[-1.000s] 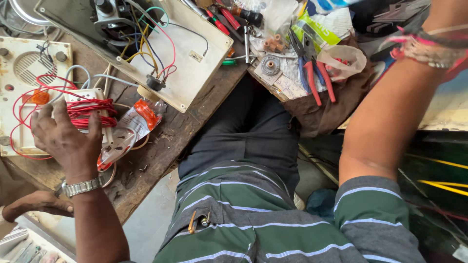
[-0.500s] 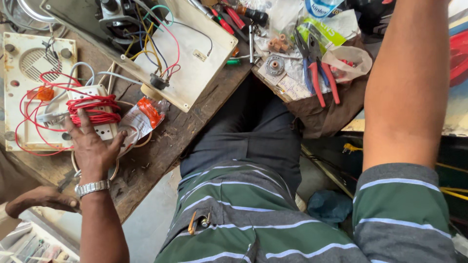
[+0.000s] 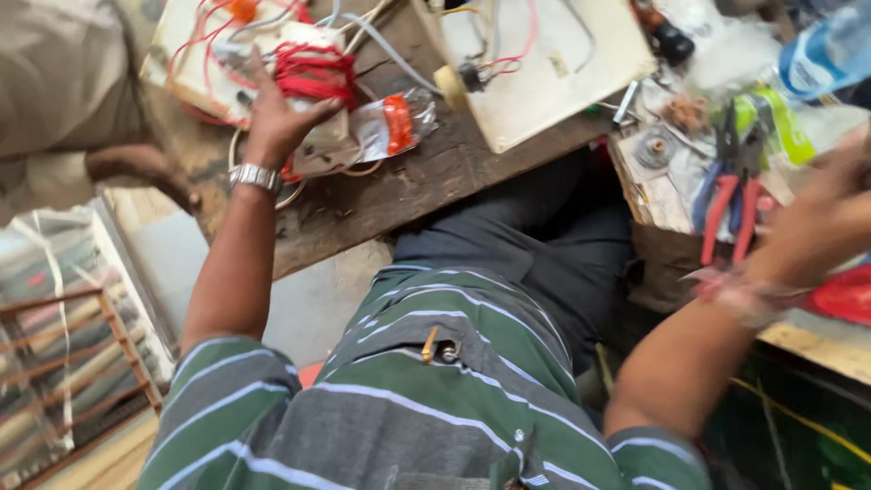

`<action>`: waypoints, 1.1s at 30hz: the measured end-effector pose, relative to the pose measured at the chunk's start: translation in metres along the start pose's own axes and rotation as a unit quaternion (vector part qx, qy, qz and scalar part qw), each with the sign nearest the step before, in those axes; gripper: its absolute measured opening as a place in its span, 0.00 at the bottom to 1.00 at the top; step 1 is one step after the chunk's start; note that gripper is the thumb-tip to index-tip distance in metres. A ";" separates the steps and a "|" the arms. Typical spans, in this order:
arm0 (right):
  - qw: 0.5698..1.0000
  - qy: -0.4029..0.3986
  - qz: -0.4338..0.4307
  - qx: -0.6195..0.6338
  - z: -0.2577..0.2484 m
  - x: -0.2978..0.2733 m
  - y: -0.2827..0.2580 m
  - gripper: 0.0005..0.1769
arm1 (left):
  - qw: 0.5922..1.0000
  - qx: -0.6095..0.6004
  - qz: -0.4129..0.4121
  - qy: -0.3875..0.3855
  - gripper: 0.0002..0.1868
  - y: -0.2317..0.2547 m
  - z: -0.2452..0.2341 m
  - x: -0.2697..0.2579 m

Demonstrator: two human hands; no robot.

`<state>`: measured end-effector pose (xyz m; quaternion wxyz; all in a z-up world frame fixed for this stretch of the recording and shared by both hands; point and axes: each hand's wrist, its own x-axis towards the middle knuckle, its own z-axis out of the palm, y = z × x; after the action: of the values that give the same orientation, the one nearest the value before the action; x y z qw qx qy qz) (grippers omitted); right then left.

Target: The person works on a cluttered workbench, first handling a bundle of metal fasteners and then using pliers to strip the insulation from a red wire. They then connect the wire to a white electrical socket and use a screwdriver to tighten the terminal screws inside a beige electrical box.

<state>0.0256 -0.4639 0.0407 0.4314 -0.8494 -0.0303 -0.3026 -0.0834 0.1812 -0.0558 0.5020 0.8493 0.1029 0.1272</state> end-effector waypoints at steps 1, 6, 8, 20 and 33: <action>0.999 -0.014 0.019 0.024 0.014 -0.035 -0.013 0.10 | 0.997 -0.058 -0.041 0.012 0.65 -0.002 0.003 0.004; 0.958 -0.165 0.180 0.151 0.079 -0.169 -0.084 0.12 | 0.907 -0.338 -0.249 0.036 0.48 0.014 0.027 -0.001; 0.917 -0.285 0.191 0.205 0.098 -0.190 -0.100 0.17 | 0.887 -0.367 -0.273 0.063 0.39 0.031 0.059 -0.021; 0.792 -0.367 0.295 0.388 0.160 -0.169 -0.059 0.34 | 0.994 -0.037 -0.104 0.027 0.49 0.091 0.187 -0.111; 0.691 -0.406 0.314 0.509 0.117 -0.158 -0.094 0.39 | 0.846 -0.345 0.052 -0.403 0.43 0.111 0.118 -0.025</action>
<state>-0.0754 -0.2843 -0.0298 0.8131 -0.4994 -0.0841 0.2869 -0.0641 0.0236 -0.0160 0.7527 0.6017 -0.2033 -0.1735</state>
